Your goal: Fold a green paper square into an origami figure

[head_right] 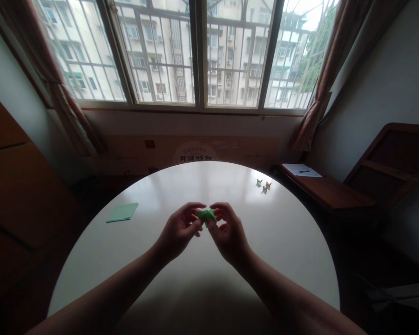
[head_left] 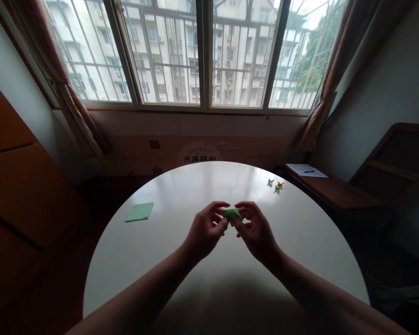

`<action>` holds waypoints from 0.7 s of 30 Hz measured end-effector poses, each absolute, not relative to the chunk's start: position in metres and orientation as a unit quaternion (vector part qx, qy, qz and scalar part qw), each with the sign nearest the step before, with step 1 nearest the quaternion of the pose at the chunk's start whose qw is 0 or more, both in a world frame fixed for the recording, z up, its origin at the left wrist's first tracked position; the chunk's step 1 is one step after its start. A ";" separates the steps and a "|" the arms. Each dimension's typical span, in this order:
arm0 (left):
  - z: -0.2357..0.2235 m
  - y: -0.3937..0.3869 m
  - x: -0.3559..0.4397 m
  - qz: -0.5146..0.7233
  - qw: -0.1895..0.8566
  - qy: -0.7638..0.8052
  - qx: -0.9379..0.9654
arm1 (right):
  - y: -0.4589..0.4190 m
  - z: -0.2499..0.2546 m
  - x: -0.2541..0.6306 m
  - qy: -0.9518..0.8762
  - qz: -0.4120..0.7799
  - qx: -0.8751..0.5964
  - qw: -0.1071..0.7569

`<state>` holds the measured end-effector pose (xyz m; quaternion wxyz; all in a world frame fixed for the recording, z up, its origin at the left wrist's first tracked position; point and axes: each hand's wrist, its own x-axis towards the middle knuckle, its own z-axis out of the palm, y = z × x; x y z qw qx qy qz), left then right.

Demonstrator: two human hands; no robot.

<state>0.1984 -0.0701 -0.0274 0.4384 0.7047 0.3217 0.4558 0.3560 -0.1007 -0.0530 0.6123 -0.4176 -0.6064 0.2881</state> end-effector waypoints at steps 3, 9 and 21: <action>-0.027 -0.070 0.197 0.459 0.421 0.332 0.708 | -0.101 -0.053 0.356 -0.604 0.277 -0.429 0.611; -0.028 -0.070 0.196 0.467 0.372 0.343 0.725 | -0.105 -0.049 0.355 -0.621 0.251 -0.440 0.598; -0.019 -0.079 0.204 0.495 0.465 0.361 0.639 | -0.107 -0.047 0.350 -0.641 0.206 -0.448 0.588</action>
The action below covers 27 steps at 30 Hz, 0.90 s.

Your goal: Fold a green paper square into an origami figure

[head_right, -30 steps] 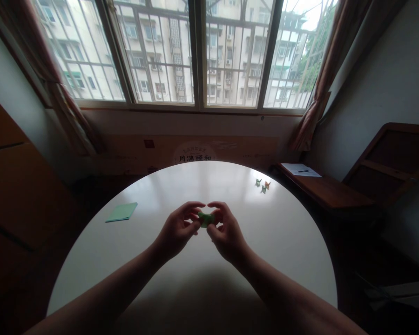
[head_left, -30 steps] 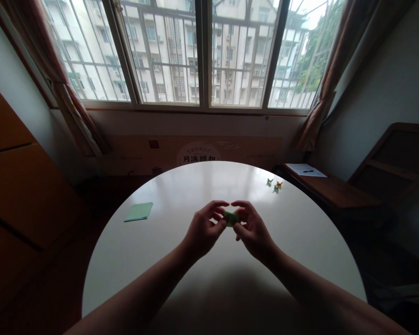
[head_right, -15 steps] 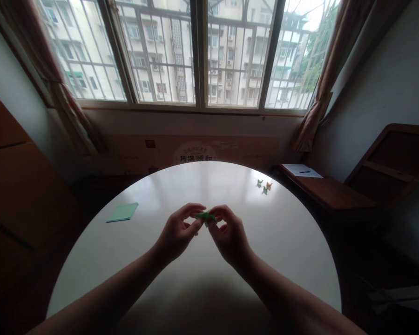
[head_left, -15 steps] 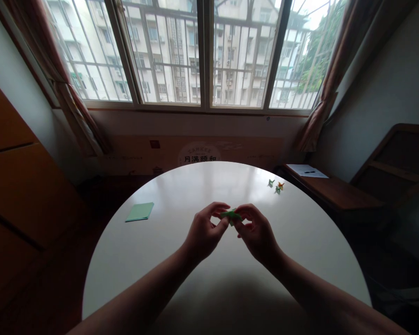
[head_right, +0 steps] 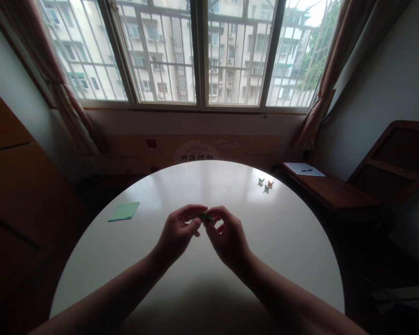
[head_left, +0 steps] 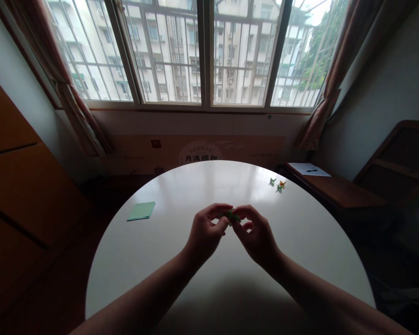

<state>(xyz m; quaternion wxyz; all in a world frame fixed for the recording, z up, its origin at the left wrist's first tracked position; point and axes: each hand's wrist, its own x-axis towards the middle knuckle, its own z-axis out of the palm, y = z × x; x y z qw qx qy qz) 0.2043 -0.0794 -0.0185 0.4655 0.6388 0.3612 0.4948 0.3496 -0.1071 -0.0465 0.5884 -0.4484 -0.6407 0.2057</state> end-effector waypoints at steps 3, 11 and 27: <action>-0.018 -0.078 0.205 0.500 0.474 0.363 0.628 | -0.108 -0.045 0.348 -0.644 0.195 -0.453 0.586; -0.017 -0.079 0.204 0.499 0.493 0.360 0.616 | -0.108 -0.048 0.349 -0.615 0.203 -0.463 0.606; -0.017 -0.070 0.193 0.473 0.516 0.278 0.658 | -0.109 -0.038 0.357 -0.544 0.384 -0.341 0.664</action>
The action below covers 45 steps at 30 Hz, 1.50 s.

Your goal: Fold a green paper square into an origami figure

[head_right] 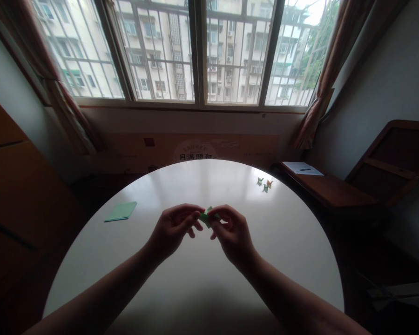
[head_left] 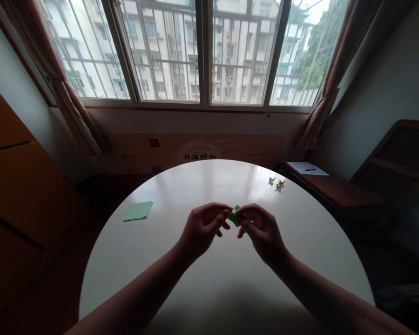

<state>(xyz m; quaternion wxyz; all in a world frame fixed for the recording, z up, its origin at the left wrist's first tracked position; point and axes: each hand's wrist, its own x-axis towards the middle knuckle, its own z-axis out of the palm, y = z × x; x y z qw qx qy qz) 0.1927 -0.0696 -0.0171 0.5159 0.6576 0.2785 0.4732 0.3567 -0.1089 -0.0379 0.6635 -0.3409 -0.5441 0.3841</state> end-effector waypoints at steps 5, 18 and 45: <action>-0.015 -0.071 0.192 0.462 0.517 0.268 0.668 | -0.109 -0.040 0.357 -0.546 0.401 -0.309 0.667; -0.011 -0.076 0.191 0.458 0.484 0.307 0.680 | -0.109 -0.039 0.357 -0.551 0.418 -0.303 0.656; -0.014 -0.068 0.188 0.433 0.408 0.305 0.743 | -0.107 -0.040 0.361 -0.465 0.529 -0.377 0.601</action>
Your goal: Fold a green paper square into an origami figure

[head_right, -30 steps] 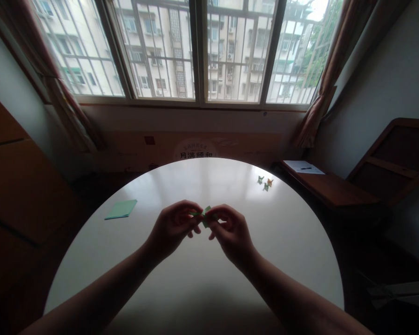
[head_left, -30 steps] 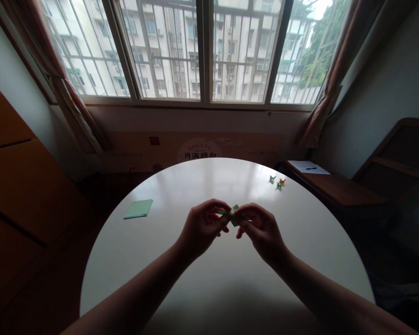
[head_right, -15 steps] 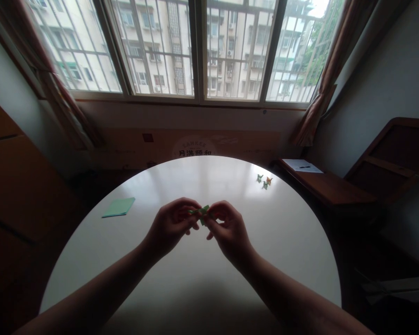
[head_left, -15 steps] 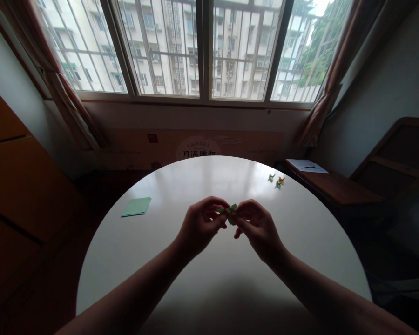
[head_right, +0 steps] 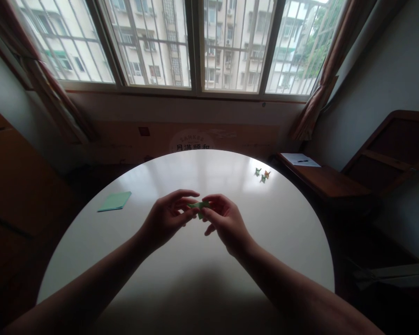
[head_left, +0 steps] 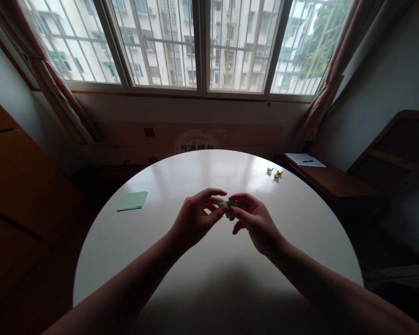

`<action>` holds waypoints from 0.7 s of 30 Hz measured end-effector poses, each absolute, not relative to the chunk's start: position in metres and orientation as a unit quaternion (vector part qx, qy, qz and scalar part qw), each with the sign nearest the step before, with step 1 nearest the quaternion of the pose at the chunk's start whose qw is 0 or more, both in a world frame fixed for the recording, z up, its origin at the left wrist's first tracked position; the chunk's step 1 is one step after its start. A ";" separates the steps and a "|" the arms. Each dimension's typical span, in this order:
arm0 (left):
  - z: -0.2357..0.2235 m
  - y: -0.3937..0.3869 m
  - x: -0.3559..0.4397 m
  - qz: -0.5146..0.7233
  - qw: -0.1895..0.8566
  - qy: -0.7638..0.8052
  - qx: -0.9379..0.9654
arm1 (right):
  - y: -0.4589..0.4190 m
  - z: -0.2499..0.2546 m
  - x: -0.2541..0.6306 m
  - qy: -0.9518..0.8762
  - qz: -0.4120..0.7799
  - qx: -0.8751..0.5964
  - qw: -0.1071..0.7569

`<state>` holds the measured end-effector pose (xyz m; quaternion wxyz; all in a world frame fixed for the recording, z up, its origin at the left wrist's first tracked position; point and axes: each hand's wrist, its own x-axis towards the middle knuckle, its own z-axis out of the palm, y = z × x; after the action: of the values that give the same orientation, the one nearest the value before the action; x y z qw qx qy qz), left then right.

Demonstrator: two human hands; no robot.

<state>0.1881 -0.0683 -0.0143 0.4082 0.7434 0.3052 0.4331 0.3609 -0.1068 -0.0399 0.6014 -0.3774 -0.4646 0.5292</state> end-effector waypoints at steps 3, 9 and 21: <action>-0.011 -0.069 0.190 0.444 0.434 0.320 0.716 | -0.107 -0.040 0.360 -0.458 0.525 -0.363 0.619; -0.008 -0.077 0.198 0.472 0.485 0.325 0.661 | -0.110 -0.040 0.356 -0.492 0.488 -0.344 0.634; -0.009 -0.086 0.202 0.529 0.491 0.321 0.613 | -0.116 -0.037 0.350 -0.511 0.463 -0.326 0.647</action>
<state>0.2024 -0.0857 -0.0087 0.4909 0.6128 0.3211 0.5295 0.3501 -0.1161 -0.0368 0.6467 -0.3261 -0.5107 0.4633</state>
